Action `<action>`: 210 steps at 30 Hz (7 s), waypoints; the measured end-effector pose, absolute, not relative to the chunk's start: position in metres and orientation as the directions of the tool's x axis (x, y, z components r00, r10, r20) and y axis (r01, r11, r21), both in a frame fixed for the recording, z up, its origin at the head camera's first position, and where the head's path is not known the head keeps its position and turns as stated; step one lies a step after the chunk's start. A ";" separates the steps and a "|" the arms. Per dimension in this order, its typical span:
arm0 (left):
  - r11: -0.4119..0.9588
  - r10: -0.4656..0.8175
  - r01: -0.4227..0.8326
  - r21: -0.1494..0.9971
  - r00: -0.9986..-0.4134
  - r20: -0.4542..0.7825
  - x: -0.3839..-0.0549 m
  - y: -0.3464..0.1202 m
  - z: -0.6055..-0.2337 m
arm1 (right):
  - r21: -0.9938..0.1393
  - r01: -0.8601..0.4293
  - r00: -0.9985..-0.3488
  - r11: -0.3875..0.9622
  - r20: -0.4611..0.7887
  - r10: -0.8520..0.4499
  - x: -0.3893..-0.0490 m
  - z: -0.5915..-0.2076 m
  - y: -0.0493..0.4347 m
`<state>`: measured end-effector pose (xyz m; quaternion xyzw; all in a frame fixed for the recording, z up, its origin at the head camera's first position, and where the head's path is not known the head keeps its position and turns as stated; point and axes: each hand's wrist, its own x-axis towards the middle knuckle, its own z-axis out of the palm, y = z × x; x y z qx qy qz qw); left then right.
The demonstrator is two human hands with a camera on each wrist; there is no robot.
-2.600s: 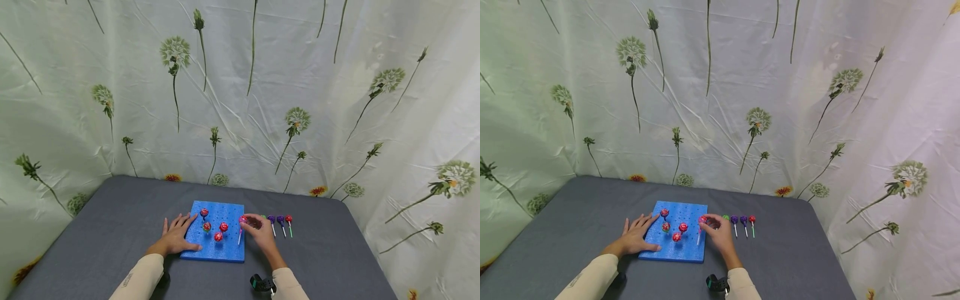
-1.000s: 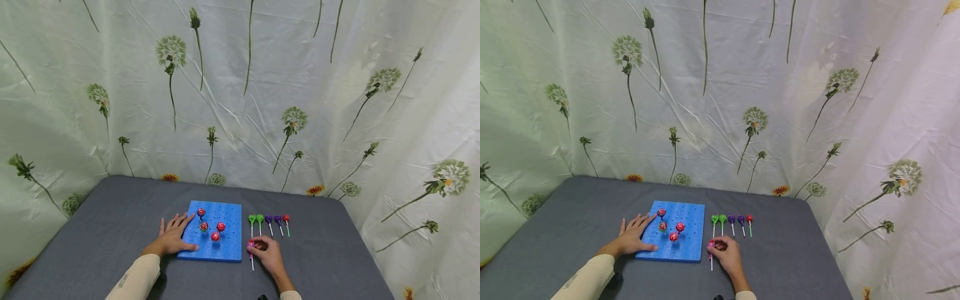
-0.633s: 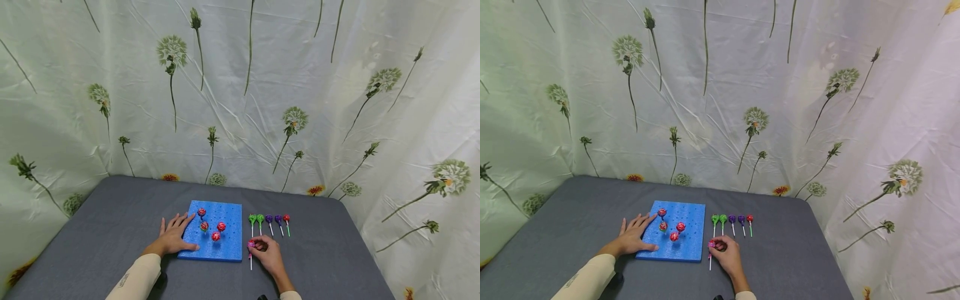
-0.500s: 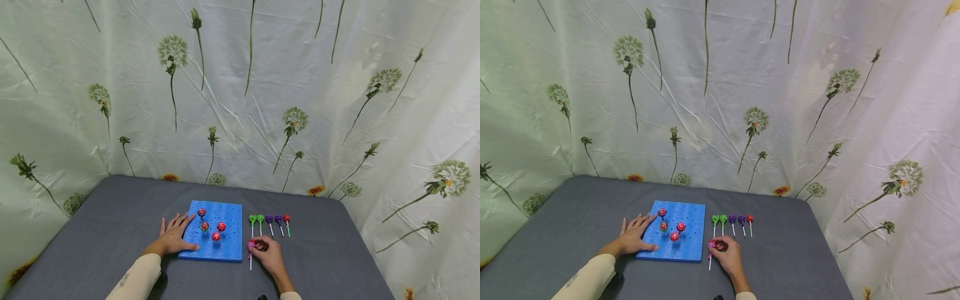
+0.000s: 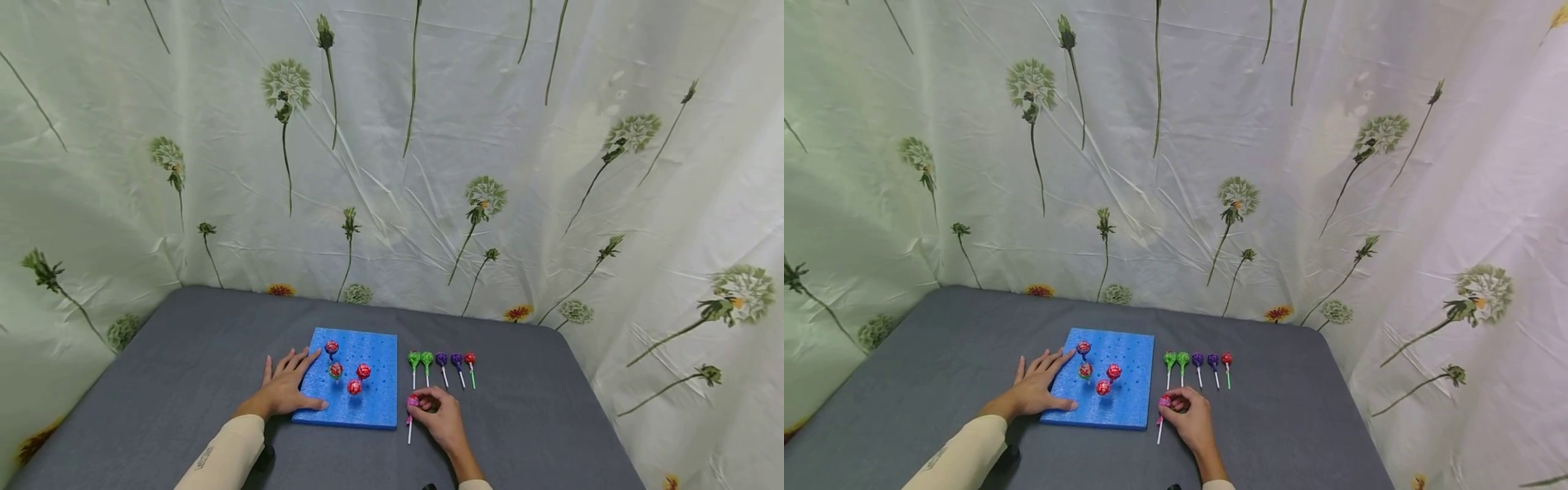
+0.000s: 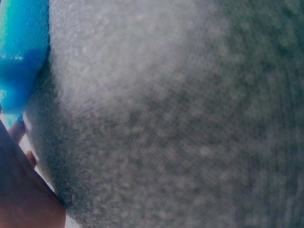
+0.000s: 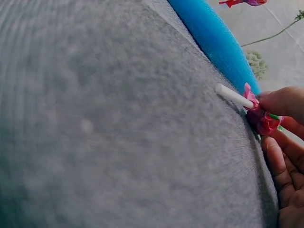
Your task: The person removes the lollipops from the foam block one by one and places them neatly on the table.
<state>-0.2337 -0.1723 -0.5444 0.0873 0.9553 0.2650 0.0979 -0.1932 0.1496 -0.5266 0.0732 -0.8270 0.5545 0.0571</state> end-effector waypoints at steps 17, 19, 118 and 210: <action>0.839 0.225 0.114 0.532 -0.963 -0.148 -0.233 -0.172 -0.542 | -0.939 -0.136 -0.991 0.316 0.134 -0.029 -0.196 -0.523 0.152; 0.841 0.224 0.121 0.528 -0.965 -0.137 -0.233 -0.172 -0.540 | -0.948 -0.106 -0.994 0.301 0.104 -0.024 -0.198 -0.518 0.150; 0.866 0.220 0.110 0.489 -0.960 -0.175 -0.233 -0.172 -0.536 | -0.917 -0.192 -0.981 0.350 0.168 -0.098 -0.224 -0.492 0.170; 0.855 0.213 0.104 0.508 -0.964 -0.162 -0.233 -0.172 -0.542 | -0.908 -0.189 -0.977 0.374 0.211 0.018 -0.191 -0.495 0.155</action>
